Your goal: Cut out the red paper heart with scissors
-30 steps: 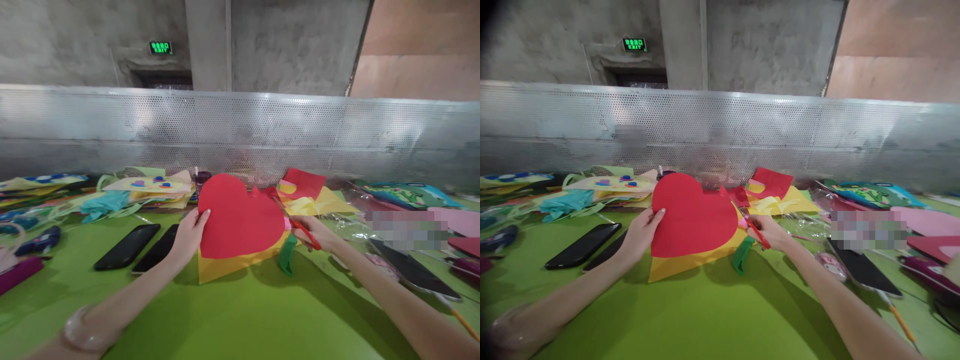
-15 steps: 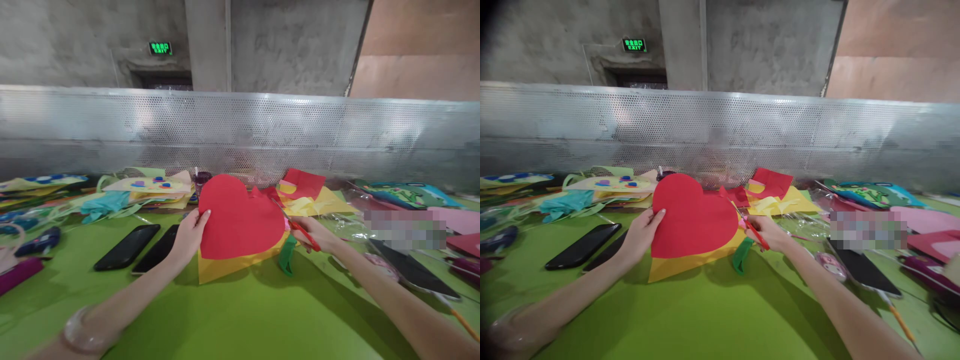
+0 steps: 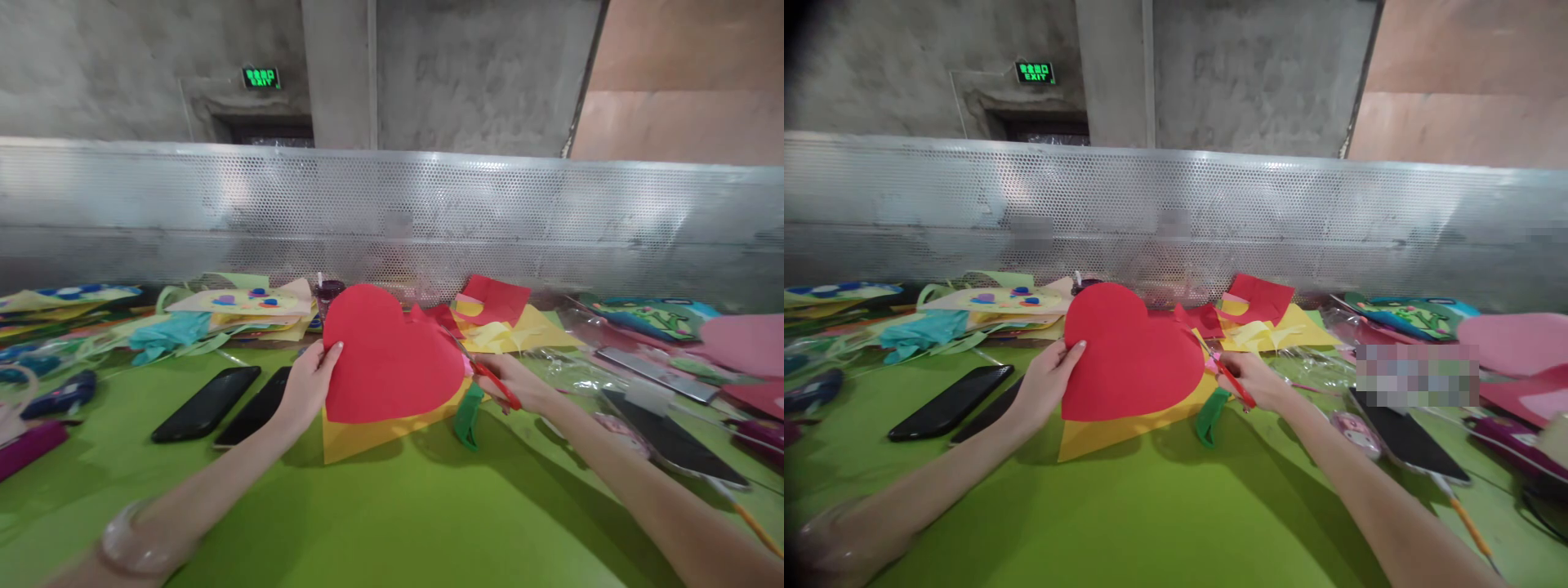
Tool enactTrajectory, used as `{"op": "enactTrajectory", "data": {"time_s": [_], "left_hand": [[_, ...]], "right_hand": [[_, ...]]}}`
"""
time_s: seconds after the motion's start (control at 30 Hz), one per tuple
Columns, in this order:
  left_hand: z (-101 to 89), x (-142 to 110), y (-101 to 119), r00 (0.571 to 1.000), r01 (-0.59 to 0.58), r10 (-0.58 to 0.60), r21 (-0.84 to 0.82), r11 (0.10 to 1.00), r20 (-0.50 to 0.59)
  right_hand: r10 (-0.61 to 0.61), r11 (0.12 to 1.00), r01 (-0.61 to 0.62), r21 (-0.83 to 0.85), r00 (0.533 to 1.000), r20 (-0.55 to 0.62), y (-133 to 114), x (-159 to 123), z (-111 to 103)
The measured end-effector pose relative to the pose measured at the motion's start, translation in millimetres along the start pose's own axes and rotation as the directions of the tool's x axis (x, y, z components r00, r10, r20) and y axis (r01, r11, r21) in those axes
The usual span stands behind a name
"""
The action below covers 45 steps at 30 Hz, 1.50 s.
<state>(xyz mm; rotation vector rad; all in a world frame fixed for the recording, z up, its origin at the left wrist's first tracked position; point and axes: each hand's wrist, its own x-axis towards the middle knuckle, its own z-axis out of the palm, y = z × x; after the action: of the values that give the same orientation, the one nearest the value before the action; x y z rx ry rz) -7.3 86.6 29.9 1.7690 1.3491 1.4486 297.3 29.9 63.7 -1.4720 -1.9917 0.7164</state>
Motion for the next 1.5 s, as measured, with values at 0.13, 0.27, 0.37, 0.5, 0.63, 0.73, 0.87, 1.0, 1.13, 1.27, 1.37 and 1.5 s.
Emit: {"op": "enactTrajectory", "data": {"time_s": [0.13, 0.27, 0.37, 0.5, 0.63, 0.73, 0.87, 1.0, 1.13, 1.27, 1.37, 1.5], "left_hand": [[-0.5, 0.0, -0.1, 1.0, -0.003, 0.003, 0.009, 1.0, -0.012], [-0.7, 0.8, -0.9, 1.0, -0.018, 0.019, 0.015, 1.0, -0.023], [-1.2, 1.7, -1.7, 0.999, -0.038, 0.038, 0.005, 0.999, -0.014], [-2.8, 4.0, -3.2, 0.999, -0.041, 0.042, 0.017, 0.999, -0.025], [-5.1, 6.8, -4.9, 0.998, -0.046, 0.048, 0.052, 0.998, -0.051], [-6.5, 7.7, -5.5, 0.997, -0.051, 0.055, 0.064, 0.997, -0.057], [-6.6, 7.5, -5.2, 0.997, -0.05, 0.053, 0.067, 0.996, -0.053], [-6.1, 7.2, -4.7, 0.998, -0.052, 0.055, 0.066, 0.996, -0.041], [-6.1, 7.3, -5.2, 0.998, -0.05, 0.052, 0.069, 0.996, -0.032], [-6.1, 7.5, -5.6, 0.998, -0.051, 0.053, 0.065, 0.997, -0.028], [-6.1, 7.5, -4.7, 0.998, -0.05, 0.052, 0.065, 0.997, -0.027], [-5.7, 6.7, -4.0, 0.999, -0.046, 0.047, 0.057, 0.997, -0.019]], "right_hand": [[-0.01, 1.0, 0.01, -0.009, 1.0, -0.01, -0.5, -0.3, -0.6], [-0.01, 1.0, 0.009, -0.019, 1.0, -0.022, -1.4, -1.0, -1.0], [-0.006, 1.0, 0.006, -0.027, 1.0, -0.02, -2.3, -1.2, -1.3], [-0.002, 0.999, 0.002, -0.032, 1.0, -0.006, -2.8, -1.4, -1.6], [-0.005, 1.0, 0.005, -0.023, 1.0, -0.004, -2.9, -1.0, -2.5], [-0.011, 1.0, 0.011, -0.004, 1.0, 0.001, -5.5, -1.0, -3.4], [-0.02, 1.0, 0.019, 0.023, 0.999, 0.027, -9.9, -2.4, -3.4], [-0.027, 0.999, 0.025, 0.031, 0.999, 0.041, -8.4, -3.2, -2.1], [-0.035, 0.999, 0.033, 0.031, 0.998, 0.047, -3.3, -2.2, -2.2], [-0.043, 0.999, 0.041, 0.032, 0.997, 0.058, -1.0, -0.9, -2.6], [-0.048, 0.998, 0.046, 0.036, 0.997, 0.058, -1.1, -0.4, -1.8], [-0.048, 0.998, 0.046, 0.04, 0.997, 0.059, -1.5, 0.2, -0.2]]}}
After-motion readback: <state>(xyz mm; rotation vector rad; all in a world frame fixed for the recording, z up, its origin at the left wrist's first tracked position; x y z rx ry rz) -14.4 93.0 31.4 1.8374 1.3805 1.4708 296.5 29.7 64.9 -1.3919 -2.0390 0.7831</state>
